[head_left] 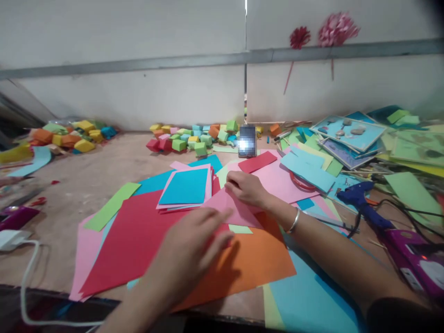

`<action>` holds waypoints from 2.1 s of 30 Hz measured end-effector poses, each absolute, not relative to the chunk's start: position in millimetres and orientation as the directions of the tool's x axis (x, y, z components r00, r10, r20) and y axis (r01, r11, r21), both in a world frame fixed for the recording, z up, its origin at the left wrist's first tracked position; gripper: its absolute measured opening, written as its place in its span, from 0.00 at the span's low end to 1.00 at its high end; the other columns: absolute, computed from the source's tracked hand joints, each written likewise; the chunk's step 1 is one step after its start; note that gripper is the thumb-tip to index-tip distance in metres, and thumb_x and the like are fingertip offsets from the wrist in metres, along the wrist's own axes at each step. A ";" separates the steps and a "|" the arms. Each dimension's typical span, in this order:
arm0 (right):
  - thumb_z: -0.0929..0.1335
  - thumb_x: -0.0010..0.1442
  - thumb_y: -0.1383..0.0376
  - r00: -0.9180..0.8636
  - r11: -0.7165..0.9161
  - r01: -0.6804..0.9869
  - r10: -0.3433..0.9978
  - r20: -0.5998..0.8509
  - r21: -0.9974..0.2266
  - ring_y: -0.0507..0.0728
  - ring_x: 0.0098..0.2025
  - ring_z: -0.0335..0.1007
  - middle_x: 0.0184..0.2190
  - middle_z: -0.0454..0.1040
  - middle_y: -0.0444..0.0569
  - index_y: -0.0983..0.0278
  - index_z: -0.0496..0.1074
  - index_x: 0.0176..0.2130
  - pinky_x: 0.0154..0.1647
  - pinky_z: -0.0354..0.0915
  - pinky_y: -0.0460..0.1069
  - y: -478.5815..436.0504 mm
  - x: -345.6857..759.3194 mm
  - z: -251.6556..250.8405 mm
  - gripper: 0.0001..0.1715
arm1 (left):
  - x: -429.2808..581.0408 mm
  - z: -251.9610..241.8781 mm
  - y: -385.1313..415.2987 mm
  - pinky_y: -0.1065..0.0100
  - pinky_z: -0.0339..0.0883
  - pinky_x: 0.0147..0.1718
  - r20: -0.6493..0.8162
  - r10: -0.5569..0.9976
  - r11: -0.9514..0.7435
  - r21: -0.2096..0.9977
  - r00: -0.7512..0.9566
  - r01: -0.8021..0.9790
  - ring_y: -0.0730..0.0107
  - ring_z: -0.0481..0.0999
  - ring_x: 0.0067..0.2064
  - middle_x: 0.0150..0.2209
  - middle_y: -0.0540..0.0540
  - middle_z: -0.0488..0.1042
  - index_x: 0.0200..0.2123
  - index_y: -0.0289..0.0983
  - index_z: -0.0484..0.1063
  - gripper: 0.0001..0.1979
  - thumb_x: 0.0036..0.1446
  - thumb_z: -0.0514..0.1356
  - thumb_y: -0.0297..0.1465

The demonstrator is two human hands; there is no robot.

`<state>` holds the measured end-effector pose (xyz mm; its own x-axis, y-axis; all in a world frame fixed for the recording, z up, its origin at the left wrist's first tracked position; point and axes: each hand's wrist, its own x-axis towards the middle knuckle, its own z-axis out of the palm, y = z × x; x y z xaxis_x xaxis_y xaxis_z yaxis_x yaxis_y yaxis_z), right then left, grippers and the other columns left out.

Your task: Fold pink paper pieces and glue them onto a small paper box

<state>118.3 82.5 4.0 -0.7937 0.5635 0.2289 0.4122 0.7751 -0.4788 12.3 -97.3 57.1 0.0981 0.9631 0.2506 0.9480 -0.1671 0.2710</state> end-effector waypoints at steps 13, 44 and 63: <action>0.63 0.60 0.48 -0.558 0.312 -0.056 0.778 0.289 -0.949 0.49 0.23 0.54 0.21 0.59 0.38 0.61 0.60 0.28 0.25 0.55 0.46 119.9 145.8 14.4 0.21 | -69.6 64.0 10.0 0.64 0.70 0.37 0.209 0.969 -0.058 0.712 -0.133 0.700 0.62 0.77 0.33 0.28 0.49 0.78 0.41 0.38 0.76 0.19 0.42 0.64 0.36; 0.70 0.55 0.53 -0.187 0.394 -0.143 0.890 0.416 -0.908 0.51 0.30 0.59 0.27 0.65 0.42 0.62 0.65 0.30 0.31 0.61 0.47 116.8 144.7 34.9 0.16 | -57.7 72.6 35.3 0.72 0.59 0.22 0.202 0.955 -0.146 0.957 -0.217 0.249 0.72 0.66 0.23 0.21 0.51 0.72 0.24 0.37 0.72 0.21 0.38 0.68 0.48; 0.78 0.41 0.59 -0.581 -0.136 -0.327 0.809 0.086 -0.935 0.54 0.32 0.72 0.32 0.77 0.46 0.65 0.76 0.37 0.34 0.66 0.48 109.4 150.9 49.3 0.22 | -70.9 70.4 30.0 0.67 0.67 0.26 0.033 0.935 0.014 0.992 -0.352 0.128 0.64 0.76 0.31 0.32 0.47 0.75 0.51 0.36 0.68 0.34 0.42 0.68 0.45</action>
<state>150.9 109.4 49.3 -0.5809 0.8094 0.0856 -0.3269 -0.1358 -0.9352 -70.9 30.0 70.4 -0.3520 0.9354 0.0325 0.1280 0.0137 0.9917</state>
